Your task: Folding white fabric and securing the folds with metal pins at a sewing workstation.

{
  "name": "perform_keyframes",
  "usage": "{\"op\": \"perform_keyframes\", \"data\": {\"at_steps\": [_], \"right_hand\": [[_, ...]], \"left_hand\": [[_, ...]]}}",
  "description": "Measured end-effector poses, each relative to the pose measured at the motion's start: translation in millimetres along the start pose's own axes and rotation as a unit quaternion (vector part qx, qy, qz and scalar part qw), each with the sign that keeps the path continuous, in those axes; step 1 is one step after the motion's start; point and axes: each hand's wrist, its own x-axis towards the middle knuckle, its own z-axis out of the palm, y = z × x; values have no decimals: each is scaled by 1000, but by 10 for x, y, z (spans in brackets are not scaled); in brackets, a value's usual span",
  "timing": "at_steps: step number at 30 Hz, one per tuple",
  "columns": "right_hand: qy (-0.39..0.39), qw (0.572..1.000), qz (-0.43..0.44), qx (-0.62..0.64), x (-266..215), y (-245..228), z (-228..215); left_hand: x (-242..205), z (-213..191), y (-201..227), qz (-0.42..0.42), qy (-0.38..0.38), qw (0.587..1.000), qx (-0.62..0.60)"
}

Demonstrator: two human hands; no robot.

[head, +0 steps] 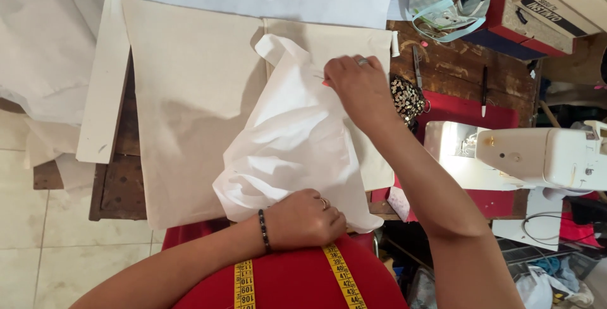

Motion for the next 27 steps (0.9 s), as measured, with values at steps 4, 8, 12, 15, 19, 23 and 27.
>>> {"op": "perform_keyframes", "data": {"at_steps": [4, 8, 12, 15, 19, 23, 27], "right_hand": [[32, 908, 155, 387, -188, -25, -801], [115, 798, 205, 554, -362, -101, -934], [172, 668, 240, 683, -559, -168, -1205], [207, 662, 252, 675, -721, -227, -1597], [249, 660, 258, 660, -784, -425, -1964], [290, 674, 269, 624, -931, -548, -2068], [321, 625, 306, 643, -1177, -624, -1902]], "left_hand": [[-71, -54, -189, -45, -74, 996, -19], [-152, -112, -374, -69, -109, 992, 0], [-246, -164, -422, -156, -113, 981, -16], [50, -631, -378, -226, -78, 970, -50], [779, -1240, -192, -319, 84, 905, -269], [996, -1139, -187, -300, 63, 852, -424], [1078, -1381, 1, -264, 112, 876, -389]]}}
